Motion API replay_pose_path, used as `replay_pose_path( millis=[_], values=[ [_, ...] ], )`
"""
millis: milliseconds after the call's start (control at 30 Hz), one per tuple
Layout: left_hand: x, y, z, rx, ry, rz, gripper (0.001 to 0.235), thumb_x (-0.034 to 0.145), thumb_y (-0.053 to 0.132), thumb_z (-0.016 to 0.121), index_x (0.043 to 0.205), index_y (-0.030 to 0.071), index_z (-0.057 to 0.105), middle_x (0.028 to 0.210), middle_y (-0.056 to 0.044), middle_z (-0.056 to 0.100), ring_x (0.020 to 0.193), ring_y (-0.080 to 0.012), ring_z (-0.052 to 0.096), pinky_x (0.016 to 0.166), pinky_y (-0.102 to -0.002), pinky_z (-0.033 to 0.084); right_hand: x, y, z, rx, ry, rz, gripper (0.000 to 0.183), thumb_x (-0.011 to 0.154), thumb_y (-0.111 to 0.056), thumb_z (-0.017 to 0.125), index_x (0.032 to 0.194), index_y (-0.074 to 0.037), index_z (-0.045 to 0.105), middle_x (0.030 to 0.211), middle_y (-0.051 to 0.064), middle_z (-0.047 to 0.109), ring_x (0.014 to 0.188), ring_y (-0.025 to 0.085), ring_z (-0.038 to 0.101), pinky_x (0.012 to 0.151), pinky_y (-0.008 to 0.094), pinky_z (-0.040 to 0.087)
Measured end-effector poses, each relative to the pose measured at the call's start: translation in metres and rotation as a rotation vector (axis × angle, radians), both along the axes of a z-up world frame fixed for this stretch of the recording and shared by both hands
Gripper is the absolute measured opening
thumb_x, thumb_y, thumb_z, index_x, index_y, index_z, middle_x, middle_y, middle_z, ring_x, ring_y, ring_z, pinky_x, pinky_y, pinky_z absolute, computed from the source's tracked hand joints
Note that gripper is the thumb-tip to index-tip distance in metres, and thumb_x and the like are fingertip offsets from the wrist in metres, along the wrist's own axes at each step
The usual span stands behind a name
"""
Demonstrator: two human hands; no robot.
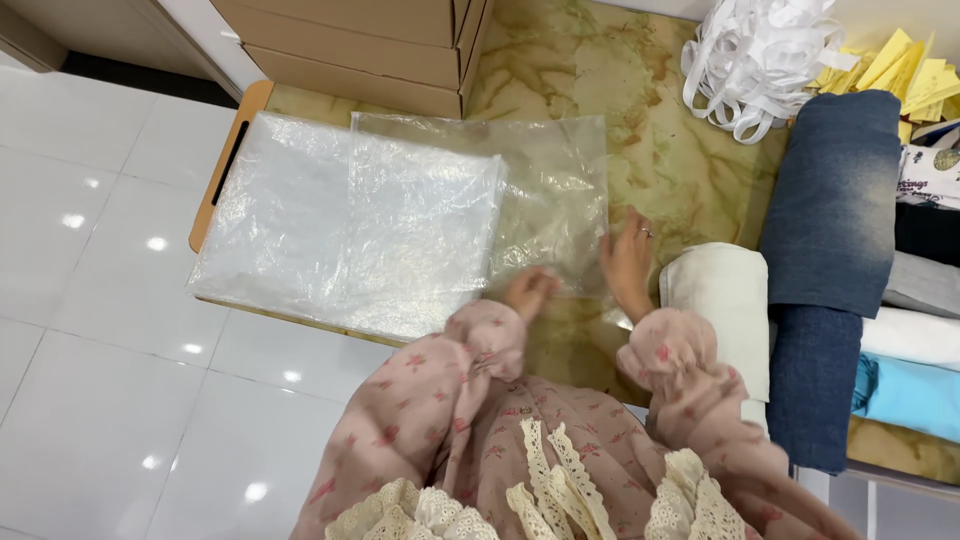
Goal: The person removes a pair of white pants from a plastic bag, folds them, and places them on a table. They then unfold the pants, place them on a hanger, and hang them on a clothing rack.
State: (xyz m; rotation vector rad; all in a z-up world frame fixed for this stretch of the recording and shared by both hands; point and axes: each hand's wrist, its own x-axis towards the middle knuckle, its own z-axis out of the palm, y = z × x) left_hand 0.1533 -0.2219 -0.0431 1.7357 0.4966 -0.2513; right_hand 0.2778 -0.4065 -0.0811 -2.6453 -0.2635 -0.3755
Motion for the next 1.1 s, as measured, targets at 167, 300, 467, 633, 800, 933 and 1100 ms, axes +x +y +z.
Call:
replay_pose_path(
  millis=[167, 300, 467, 633, 800, 933, 1100],
  values=[
    [0.002, 0.087, -0.06, 0.702, -0.214, -0.06, 0.04, 0.104, 0.031, 0.046, 0.143, 0.024, 0.047, 0.147, -0.013, 0.04, 0.135, -0.0422, 0.036, 0.108, -0.063, 0.033, -0.053, 0.096, 0.029, 0.179, -0.008, 0.392, 0.056, 0.091, -0.001, 0.065, 0.145, 0.0, 0.049, 0.136, 0.026, 0.055, 0.125, 0.045, 0.055, 0.104, 0.052, 0.045],
    [-0.012, 0.095, -0.083, 0.888, -0.085, -0.078, 0.055, 0.108, 0.038, 0.032, 0.162, 0.032, 0.02, 0.172, -0.002, 0.006, 0.158, -0.0287, 0.002, 0.122, -0.063, 0.003, -0.07, 0.159, -0.017, 0.013, 0.187, 0.665, 0.052, 0.105, -0.022, 0.046, 0.155, -0.008, 0.04, 0.164, 0.015, 0.034, 0.147, 0.039, 0.035, 0.113, 0.057, 0.034],
    [-0.017, 0.112, -0.075, 0.949, 0.018, -0.184, 0.057, 0.108, 0.049, 0.019, 0.163, 0.034, 0.015, 0.172, 0.002, 0.003, 0.158, -0.0216, 0.0, 0.124, -0.055, -0.003, -0.054, 0.119, -0.046, -0.157, 0.053, 0.599, 0.054, 0.108, -0.036, 0.033, 0.155, -0.01, 0.04, 0.164, 0.012, 0.033, 0.151, 0.034, 0.028, 0.119, 0.051, 0.026],
    [-0.028, 0.149, -0.049, 1.068, 0.187, -0.269, 0.062, 0.108, 0.06, 0.015, 0.163, 0.032, 0.013, 0.173, 0.0, 0.0, 0.158, -0.023, 0.001, 0.125, -0.058, -0.002, -0.043, 0.043, -0.032, -0.237, -0.061, 0.392, 0.061, 0.101, -0.038, 0.048, 0.153, -0.008, 0.044, 0.162, 0.018, 0.037, 0.145, 0.04, 0.037, 0.116, 0.055, 0.029],
    [-0.046, 0.199, -0.07, 1.066, 0.204, 0.079, 0.069, 0.103, 0.07, 0.016, 0.163, 0.038, 0.009, 0.172, -0.002, -0.001, 0.158, -0.0289, 0.001, 0.125, -0.06, 0.004, -0.032, 0.016, -0.038, -0.337, 0.276, 0.128, 0.069, 0.104, -0.059, 0.014, 0.164, -0.025, 0.014, 0.173, 0.003, 0.003, 0.157, 0.03, 0.002, 0.125, 0.055, 0.0],
    [-0.044, 0.192, -0.083, 1.137, 0.229, 0.238, 0.069, 0.1, 0.073, 0.019, 0.161, 0.041, 0.018, 0.172, -0.004, -0.001, 0.156, -0.0389, -0.007, 0.123, -0.066, 0.002, -0.012, 0.061, -0.054, -0.138, 0.46, -0.083, 0.082, 0.105, -0.064, 0.025, 0.164, -0.008, 0.014, 0.168, 0.026, -0.002, 0.153, 0.046, -0.01, 0.119, 0.066, -0.006],
    [-0.043, 0.192, -0.082, 1.179, 0.141, 0.306, 0.064, 0.103, 0.07, 0.019, 0.16, 0.041, 0.02, 0.173, -0.008, 0.0, 0.155, -0.0461, -0.006, 0.121, -0.067, 0.003, -0.029, 0.204, -0.009, 0.08, 0.155, 0.747, 0.061, 0.095, -0.017, 0.066, 0.148, 0.006, 0.045, 0.148, 0.035, 0.045, 0.141, 0.052, 0.036, 0.117, 0.059, 0.023]
  ],
)
